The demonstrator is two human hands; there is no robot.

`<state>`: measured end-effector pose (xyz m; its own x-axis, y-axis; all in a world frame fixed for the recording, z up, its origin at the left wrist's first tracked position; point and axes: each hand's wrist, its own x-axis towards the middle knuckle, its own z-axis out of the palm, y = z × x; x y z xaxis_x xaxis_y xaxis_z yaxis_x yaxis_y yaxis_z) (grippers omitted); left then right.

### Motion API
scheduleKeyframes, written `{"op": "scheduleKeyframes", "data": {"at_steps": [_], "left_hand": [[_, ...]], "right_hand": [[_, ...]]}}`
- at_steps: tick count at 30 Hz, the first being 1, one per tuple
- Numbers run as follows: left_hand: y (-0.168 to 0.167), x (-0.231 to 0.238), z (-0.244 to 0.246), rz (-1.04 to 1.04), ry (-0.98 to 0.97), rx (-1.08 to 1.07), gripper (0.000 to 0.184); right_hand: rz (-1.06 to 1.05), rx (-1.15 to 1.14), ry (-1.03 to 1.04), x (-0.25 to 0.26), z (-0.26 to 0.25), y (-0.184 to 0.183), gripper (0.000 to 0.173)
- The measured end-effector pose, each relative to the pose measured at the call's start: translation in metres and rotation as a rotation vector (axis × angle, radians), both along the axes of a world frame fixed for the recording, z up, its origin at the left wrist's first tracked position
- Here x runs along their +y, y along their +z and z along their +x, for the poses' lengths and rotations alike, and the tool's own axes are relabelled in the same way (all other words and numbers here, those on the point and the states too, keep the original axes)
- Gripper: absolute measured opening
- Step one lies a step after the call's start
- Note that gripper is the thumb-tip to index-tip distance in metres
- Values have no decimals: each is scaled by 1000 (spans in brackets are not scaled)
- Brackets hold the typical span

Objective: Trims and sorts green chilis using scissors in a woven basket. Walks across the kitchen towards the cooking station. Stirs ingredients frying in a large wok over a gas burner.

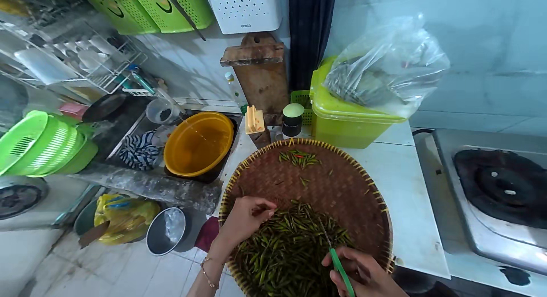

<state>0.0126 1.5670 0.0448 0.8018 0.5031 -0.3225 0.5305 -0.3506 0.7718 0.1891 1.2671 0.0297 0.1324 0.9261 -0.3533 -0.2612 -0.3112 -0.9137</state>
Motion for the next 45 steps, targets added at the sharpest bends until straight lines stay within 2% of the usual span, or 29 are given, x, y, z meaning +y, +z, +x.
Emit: {"op": "scheduleKeyframes", "data": {"at_steps": [2, 4, 9, 11, 13, 15, 18, 20, 22, 25, 29, 34, 38, 41, 45], "left_hand": [[-5, -1, -2, 57, 17, -24, 17], [-7, -2, 2, 127, -21, 39, 24], [6, -11, 42, 228, -53, 432, 34], [3, -12, 51, 253, -33, 478, 33], [1, -11, 47, 274, 7, 378, 28], [-1, -6, 35, 270, 80, 146, 23], [-6, -4, 19, 139, 274, -152, 16], [-17, -6, 14, 60, 344, -235, 18], [-35, -12, 12, 118, 360, -209, 18], [-59, -24, 7, 405, 238, -59, 18], [-58, -34, 8, 653, 92, 60, 14], [-21, -38, 34, 554, -134, 548, 24], [-13, -37, 48, 564, -259, 704, 27], [-14, -23, 41, 452, -229, 635, 28], [-16, -3, 20, 234, 0, 302, 31]], "right_hand": [[-5, 9, 2, 1, 0, -2, 30], [-11, 6, 12, 1, 0, -3, 31], [-15, 14, 22, 3, -2, 1, 30], [0, 12, 16, 1, -2, 2, 30], [7, 6, 3, -1, 0, 1, 30], [8, 4, -19, -5, 2, -1, 30], [11, 5, -36, -10, 3, -6, 30], [7, 9, -40, -11, 2, -7, 29], [11, 13, -31, -9, 0, -8, 29], [27, 23, -16, -5, -2, -7, 29], [19, 20, -7, -5, -1, -5, 29], [-14, 10, 4, -4, 0, -1, 30], [16, 10, -9, -5, -1, -4, 30], [31, 1, -20, -6, 0, -4, 30], [47, -8, -33, -10, 3, -6, 30]]}}
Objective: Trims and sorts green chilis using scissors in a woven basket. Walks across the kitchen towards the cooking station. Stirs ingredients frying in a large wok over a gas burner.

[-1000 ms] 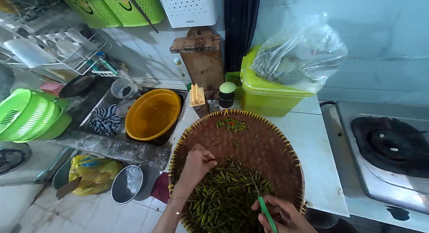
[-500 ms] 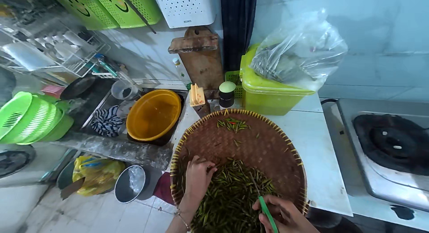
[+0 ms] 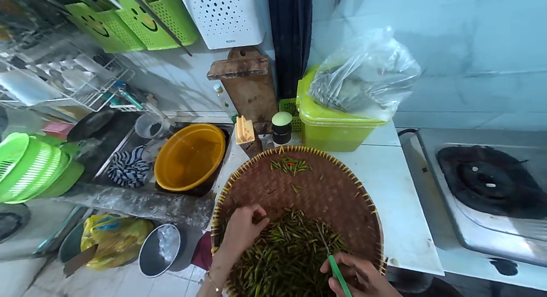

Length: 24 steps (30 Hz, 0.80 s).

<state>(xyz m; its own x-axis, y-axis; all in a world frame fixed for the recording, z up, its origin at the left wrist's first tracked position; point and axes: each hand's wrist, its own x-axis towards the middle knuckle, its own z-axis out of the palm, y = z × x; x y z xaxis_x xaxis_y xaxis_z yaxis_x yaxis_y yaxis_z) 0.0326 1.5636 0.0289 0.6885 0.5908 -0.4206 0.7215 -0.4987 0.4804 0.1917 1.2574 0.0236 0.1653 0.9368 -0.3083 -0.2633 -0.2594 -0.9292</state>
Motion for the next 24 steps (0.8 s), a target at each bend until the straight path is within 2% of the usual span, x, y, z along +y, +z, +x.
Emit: {"op": "scheduleKeyframes", "data": {"at_steps": [2, 4, 6, 10, 14, 24], "left_hand": [[8, -1, -5, -143, 129, -245, 26], [20, -10, -3, -387, 236, -456, 22], [31, -21, 0, -558, 273, -557, 22], [39, -43, 6, -781, 268, -551, 22], [33, -56, 7, -942, 262, -474, 22], [23, -64, 6, -956, 116, -390, 22]], "right_hand": [[16, 2, 29, 0, 0, -1, 31], [32, -1, 84, 1, 0, -1, 34], [28, -23, 145, 5, -2, -1, 38], [42, -78, 197, 12, -3, -1, 39], [68, -108, 177, 14, 0, -2, 36], [-36, -33, 82, -2, -4, 2, 32]]}}
